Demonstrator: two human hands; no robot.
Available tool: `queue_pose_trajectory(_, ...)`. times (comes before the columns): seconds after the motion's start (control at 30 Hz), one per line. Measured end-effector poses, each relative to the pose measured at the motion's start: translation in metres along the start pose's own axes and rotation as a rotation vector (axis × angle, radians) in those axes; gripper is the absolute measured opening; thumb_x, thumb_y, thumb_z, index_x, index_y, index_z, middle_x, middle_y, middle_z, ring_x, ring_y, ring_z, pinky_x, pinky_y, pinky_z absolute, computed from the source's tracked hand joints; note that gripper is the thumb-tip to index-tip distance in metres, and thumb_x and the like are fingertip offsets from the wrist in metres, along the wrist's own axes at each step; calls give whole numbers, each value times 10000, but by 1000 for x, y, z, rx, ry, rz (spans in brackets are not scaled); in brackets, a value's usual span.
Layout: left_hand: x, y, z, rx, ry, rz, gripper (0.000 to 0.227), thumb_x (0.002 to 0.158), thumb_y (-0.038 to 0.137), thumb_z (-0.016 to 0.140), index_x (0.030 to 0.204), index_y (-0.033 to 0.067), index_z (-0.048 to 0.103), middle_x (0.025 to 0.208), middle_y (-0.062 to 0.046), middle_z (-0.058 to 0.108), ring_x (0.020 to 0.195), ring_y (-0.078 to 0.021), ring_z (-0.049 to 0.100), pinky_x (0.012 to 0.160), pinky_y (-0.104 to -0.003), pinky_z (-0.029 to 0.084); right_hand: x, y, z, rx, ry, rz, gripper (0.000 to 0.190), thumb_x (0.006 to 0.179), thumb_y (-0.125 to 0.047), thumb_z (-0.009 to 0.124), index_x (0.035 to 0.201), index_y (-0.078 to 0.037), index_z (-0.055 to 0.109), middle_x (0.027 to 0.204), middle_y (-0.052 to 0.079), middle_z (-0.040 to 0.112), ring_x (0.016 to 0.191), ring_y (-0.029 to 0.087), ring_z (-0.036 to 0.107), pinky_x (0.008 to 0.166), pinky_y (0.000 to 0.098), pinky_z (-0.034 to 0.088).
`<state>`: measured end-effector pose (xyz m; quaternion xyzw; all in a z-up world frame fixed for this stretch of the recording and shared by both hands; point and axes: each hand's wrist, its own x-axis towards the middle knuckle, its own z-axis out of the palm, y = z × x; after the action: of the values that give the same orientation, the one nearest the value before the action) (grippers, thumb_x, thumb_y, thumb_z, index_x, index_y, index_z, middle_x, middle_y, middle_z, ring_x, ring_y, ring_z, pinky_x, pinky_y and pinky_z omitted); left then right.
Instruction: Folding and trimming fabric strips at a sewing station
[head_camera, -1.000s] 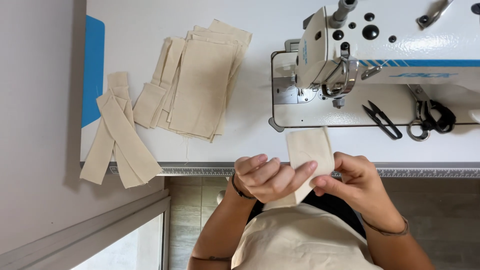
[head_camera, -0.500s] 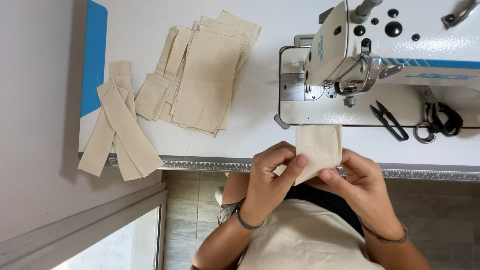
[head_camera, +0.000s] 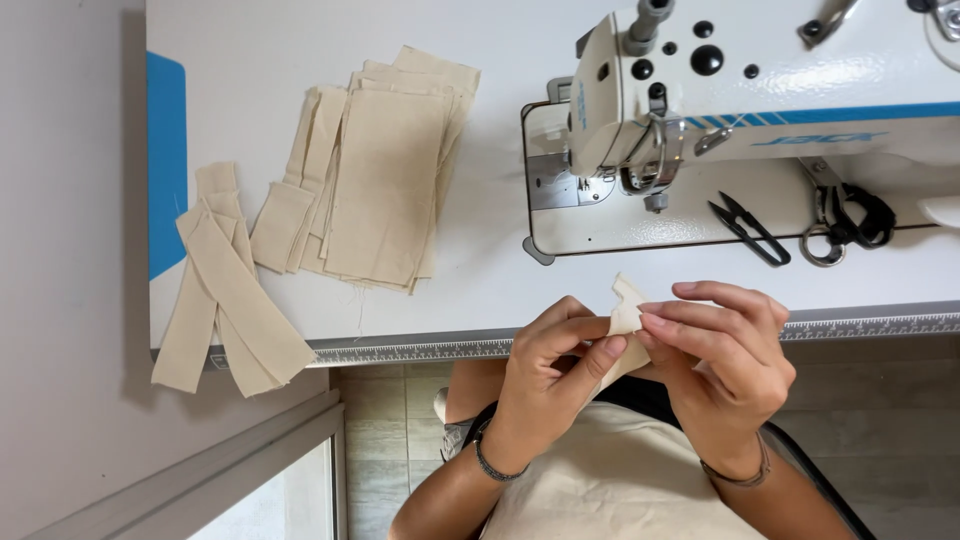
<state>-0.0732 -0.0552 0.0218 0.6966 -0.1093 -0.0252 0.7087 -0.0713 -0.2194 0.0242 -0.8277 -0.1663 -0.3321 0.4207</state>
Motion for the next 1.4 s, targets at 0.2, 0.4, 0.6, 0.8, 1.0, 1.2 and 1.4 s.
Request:
queue_pose_trajectory(0.2, 5, 7, -3, 4, -90, -69, 195, 1034, 186, 538, 886, 66, 583, 795, 6, 458, 684, -116, 386, 592, -267, 312, 16, 10, -9, -118, -64, 173, 57, 1067, 11, 627, 1011, 6, 633, 1014, 134, 724, 1122, 348, 725, 1045, 438, 456)
queue_pose_trajectory(0.4, 2, 7, -4, -3, -145, -80, 164, 1022, 171, 517, 920, 65, 589, 786, 12, 448, 701, -124, 416, 647, -278, 336, 35, 6, -20, 168, -343, 287, 643, 1039, -499, 351, 1206, 49, 643, 1283, 204, 674, 1314, 363, 628, 1130, 460, 510)
queue_pose_trajectory(0.6, 4, 4, 0, 105, -153, -29, 135, 1011, 132, 502, 962, 44, 592, 788, -16, 464, 676, -150, 419, 633, -297, 372, 23, 4, -13, 428, -317, 596, 51, 916, -28, 695, 897, 20, 693, 893, 152, 732, 823, 211, 711, 717, 266, 566)
queue_pose_trajectory(0.8, 5, -12, -5, 87, -158, -108, 195, 1019, 186, 507, 859, 81, 539, 772, 8, 471, 687, -138, 425, 618, -295, 332, 19, 24, -14, 543, -166, 756, 56, 992, -37, 641, 956, 6, 642, 931, 137, 699, 921, 215, 690, 881, 292, 555)
queue_pose_trajectory(1.0, 5, -20, -4, 56, -123, -148, 231, 1019, 207, 475, 815, 98, 470, 734, 31, 397, 675, -121, 343, 600, -295, 285, 5, 43, -13, 623, -90, 769, 148, 1024, -169, 648, 940, -48, 632, 893, 81, 652, 900, 203, 659, 899, 316, 543)
queue_pose_trajectory(1.2, 9, -14, 4, -1, -140, -178, 406, 910, 476, 674, 790, 140, 481, 748, 59, 430, 683, -89, 370, 617, -260, 308, -6, 38, -14, 661, -114, 800, 191, 978, -213, 683, 924, -43, 615, 846, 99, 653, 809, 182, 651, 819, 285, 546)
queue_pose_trajectory(1.4, 8, -4, 8, -10, -195, -218, 361, 853, 286, 800, 675, 146, 520, 658, 84, 417, 627, -55, 391, 586, -246, 323, -2, 32, -14, 931, -93, 790, 198, 1082, -213, 539, 919, -109, 495, 755, 30, 462, 737, 161, 442, 717, 280, 399)
